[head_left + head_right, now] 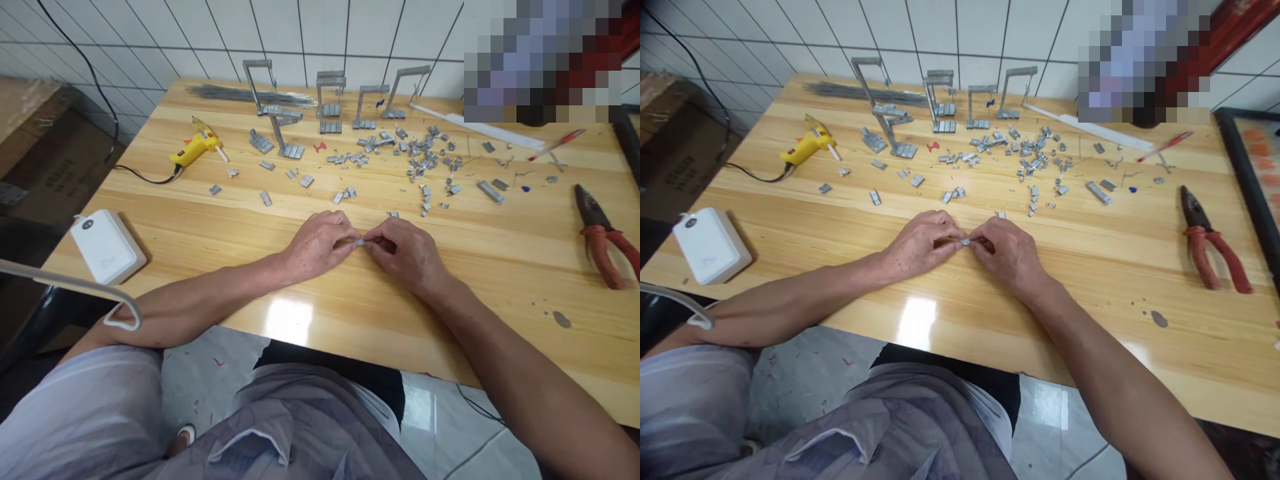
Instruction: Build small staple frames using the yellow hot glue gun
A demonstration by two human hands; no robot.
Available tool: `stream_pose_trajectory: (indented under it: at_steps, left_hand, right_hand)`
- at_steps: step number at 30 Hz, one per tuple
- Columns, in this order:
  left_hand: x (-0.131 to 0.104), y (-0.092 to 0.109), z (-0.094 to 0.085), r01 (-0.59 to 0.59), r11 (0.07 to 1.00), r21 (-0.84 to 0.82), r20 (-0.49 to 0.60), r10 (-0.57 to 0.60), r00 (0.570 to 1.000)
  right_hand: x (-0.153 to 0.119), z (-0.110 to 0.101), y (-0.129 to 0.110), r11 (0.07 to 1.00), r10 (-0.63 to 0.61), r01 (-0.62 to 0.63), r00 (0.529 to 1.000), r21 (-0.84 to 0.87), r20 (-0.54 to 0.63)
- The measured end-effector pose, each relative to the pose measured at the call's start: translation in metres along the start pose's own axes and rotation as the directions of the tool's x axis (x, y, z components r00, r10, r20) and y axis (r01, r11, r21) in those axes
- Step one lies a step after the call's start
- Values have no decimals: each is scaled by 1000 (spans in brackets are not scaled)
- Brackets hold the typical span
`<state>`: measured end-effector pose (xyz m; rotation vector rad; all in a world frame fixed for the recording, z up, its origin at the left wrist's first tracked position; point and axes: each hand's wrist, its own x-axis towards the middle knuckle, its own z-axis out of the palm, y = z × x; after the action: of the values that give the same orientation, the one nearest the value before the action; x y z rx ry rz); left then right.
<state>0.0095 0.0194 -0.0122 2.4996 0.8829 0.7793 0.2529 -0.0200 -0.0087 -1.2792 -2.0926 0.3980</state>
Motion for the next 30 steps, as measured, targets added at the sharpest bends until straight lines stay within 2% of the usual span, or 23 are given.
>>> stream_pose_trajectory:
  at_steps: [10, 15, 21, 26, 30]
  left_hand:
    - [-1, 2, 0, 6, 1000, -17, -11, -6, 1000]
    - [1, 2, -1, 36, 999, -37, 25, -35, 999]
    - [3, 1, 0, 29, 998, -50, 9, -29, 1000]
    - [4, 5, -3, 57, 997, -46, 31, -55, 998]
    - [4, 9, -6, 81, 996, -36, 49, -79, 996]
  right_hand:
    - [-1, 1, -1, 1000, -5, 5, 1000, -19, -27]
    - [-1, 1, -1, 1000, -8, 8, 1000, 1, -2]
    - [0, 1, -1, 999, 9, -10, 1000, 47, 12]
    - [0, 0, -3, 1000, 12, -11, 999, -5, 34]
    - [-2, -3, -4, 998, -37, 37, 999, -51, -1]
